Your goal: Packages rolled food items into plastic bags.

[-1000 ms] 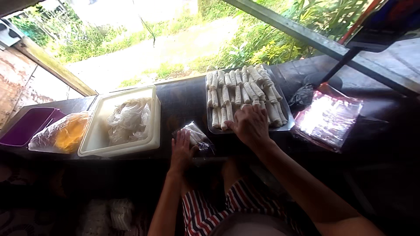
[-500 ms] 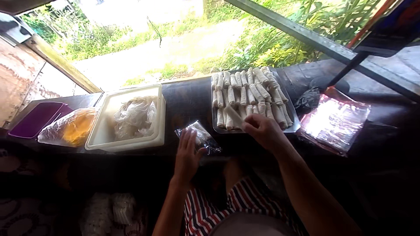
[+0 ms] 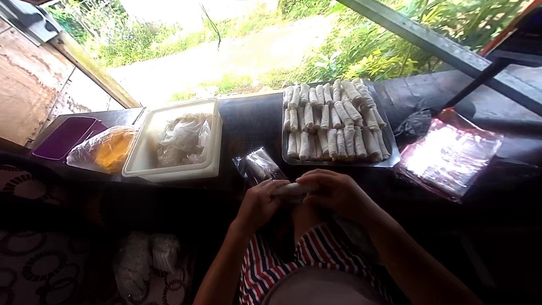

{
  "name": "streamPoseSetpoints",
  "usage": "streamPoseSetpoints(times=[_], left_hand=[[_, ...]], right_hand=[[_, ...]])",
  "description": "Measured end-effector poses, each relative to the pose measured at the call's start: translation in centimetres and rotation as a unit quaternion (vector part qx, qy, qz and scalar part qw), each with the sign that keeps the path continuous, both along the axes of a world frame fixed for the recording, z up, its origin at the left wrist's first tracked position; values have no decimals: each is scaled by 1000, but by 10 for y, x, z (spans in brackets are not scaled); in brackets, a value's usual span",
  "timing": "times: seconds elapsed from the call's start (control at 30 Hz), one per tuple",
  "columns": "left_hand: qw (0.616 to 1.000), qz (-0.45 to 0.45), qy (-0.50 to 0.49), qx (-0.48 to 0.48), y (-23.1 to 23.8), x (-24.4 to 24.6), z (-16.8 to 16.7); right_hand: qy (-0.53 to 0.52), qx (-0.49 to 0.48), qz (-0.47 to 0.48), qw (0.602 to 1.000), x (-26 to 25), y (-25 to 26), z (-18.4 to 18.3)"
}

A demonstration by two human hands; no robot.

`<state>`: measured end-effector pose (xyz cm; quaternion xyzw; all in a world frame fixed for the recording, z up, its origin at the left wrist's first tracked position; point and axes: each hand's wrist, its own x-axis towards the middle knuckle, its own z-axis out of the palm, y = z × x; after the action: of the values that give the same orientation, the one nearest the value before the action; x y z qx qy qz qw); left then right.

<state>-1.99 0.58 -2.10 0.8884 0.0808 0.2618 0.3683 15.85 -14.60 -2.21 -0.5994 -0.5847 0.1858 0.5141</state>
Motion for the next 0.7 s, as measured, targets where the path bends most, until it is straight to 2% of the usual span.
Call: streamPoseSetpoints(times=[0.1, 0.3, 0.53, 0.7], left_hand=[[999, -4, 13, -51, -7, -3, 0], [998, 13, -21, -53, -13, -4, -4], [996, 3, -50, -73, -12, -8, -1], [996, 10, -45, -73, -14, -11, -6]], right_hand=[[-46, 59, -43, 996, -10, 1, -10], [-122, 99, -41, 987, -12, 3, -13], [-136, 167, -32, 976, -13, 10, -18], [-109, 149, -13, 983, -14, 11, -19]])
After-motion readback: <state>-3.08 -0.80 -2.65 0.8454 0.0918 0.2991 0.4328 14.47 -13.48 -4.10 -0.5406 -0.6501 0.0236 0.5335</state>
